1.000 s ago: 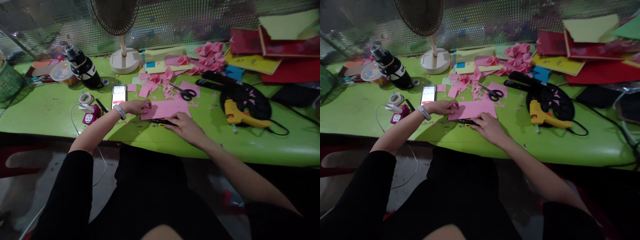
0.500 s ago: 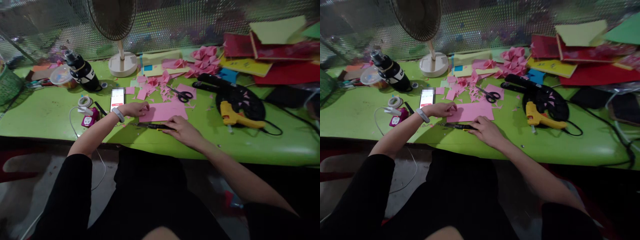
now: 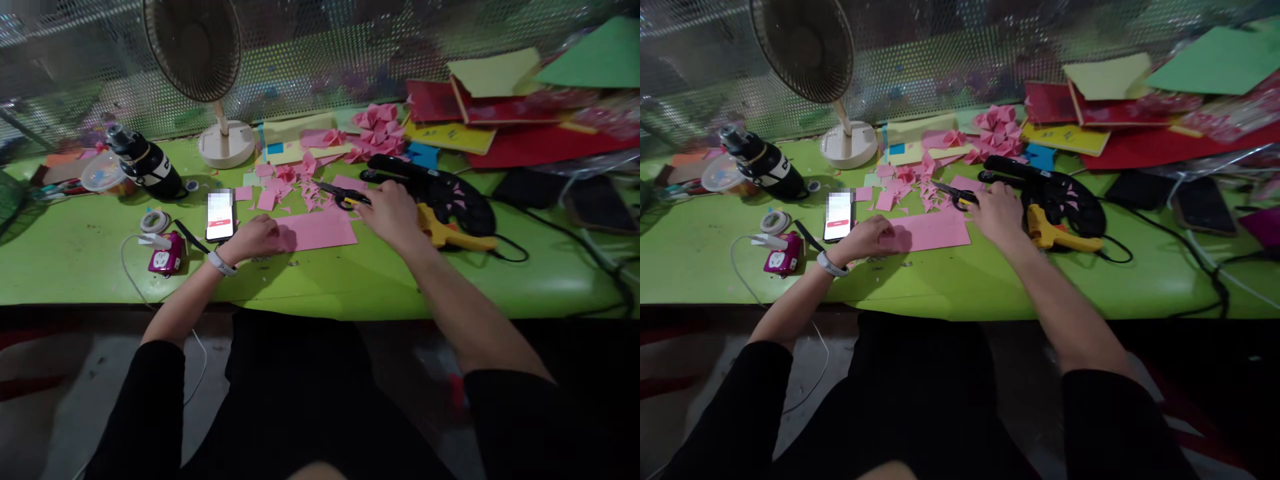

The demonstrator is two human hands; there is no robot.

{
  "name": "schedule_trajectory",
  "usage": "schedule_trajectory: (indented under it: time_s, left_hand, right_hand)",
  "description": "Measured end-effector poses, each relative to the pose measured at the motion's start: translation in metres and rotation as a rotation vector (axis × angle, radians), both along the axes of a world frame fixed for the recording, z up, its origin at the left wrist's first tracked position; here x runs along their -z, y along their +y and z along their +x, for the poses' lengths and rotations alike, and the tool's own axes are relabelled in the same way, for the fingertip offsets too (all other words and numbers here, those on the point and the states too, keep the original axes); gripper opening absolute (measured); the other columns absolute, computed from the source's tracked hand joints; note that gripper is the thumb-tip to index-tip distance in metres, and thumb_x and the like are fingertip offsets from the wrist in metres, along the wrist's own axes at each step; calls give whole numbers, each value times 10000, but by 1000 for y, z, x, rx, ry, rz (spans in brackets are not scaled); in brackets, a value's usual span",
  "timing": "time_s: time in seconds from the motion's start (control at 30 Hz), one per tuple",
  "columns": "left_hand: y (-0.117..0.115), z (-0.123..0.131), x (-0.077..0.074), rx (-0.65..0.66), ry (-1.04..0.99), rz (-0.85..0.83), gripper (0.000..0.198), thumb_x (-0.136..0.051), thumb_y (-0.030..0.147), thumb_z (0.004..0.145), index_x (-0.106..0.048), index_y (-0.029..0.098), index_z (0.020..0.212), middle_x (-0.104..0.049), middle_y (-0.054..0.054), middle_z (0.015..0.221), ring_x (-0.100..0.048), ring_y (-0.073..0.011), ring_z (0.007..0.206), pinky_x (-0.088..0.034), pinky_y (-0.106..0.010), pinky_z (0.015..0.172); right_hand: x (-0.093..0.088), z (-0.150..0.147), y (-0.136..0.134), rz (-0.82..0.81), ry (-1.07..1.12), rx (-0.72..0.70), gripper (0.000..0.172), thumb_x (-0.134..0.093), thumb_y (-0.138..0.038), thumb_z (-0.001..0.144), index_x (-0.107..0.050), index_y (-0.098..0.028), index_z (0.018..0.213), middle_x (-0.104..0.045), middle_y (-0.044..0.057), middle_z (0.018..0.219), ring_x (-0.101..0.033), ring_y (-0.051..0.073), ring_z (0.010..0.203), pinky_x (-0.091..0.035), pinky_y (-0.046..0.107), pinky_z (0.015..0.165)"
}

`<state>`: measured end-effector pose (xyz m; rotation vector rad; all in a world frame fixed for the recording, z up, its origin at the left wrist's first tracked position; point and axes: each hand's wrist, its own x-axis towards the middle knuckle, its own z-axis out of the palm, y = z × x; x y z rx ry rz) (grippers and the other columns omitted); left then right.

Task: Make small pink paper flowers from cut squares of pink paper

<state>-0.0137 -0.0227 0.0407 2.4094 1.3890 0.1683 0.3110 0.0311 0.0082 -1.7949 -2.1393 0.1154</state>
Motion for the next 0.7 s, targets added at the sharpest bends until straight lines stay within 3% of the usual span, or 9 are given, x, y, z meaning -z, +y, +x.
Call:
schedule_trajectory:
  time_s: [0.17,0.23,0.3,0.4,0.57,0.7]
  left_hand:
    - [5,1,-3,8,-148,-234,284,-742,319,790,-651,147,998,-721,-101,963,-646,-174,789,-480,-269,659]
    - [6,0,-2,30,-224,-280,269,-734,293,788,-655,154,1005,-734,-92,967,-660,-163,793,-496,-262,669]
    - [6,-1,0,55,-268,-301,279,-724,282,788,-663,155,1028,-737,-87,977,-668,-159,806,-506,-260,682]
    - [6,-3,5,68,-286,-252,309,-718,301,797,-674,164,1070,-729,-86,1012,-668,-167,846,-515,-272,722]
    - [5,-7,10,66,-296,-198,442,-719,371,828,-651,188,1225,-695,-108,1149,-659,-202,958,-536,-323,809]
    - [5,-7,10,51,-238,-91,549,-715,434,848,-610,202,1334,-632,-137,1290,-607,-271,1169,-522,-425,977]
  right_hand:
    - [-4,-19,3,42,-2,21,382,-525,-379,968,-705,-162,1226,-587,219,1229,-493,429,1222,-415,600,971]
    - [-10,-27,-4,-1,47,-94,355,-534,-398,965,-710,-210,1209,-594,181,1265,-494,403,1247,-411,594,1006]
    - [-15,-34,-12,-155,102,-315,326,-570,-454,941,-726,-259,1150,-625,130,1257,-544,358,1209,-454,551,993]
    - [-17,-40,-18,-343,111,-469,380,-715,-518,823,-728,-251,1094,-671,118,1178,-606,344,1103,-511,510,903]
    - [-13,-39,-19,-444,151,-428,316,-774,-473,775,-693,-222,948,-694,96,964,-633,278,848,-517,445,761]
    - [-14,-38,-22,-443,237,-445,264,-723,-480,808,-674,-225,855,-686,110,1028,-632,280,909,-508,446,784]
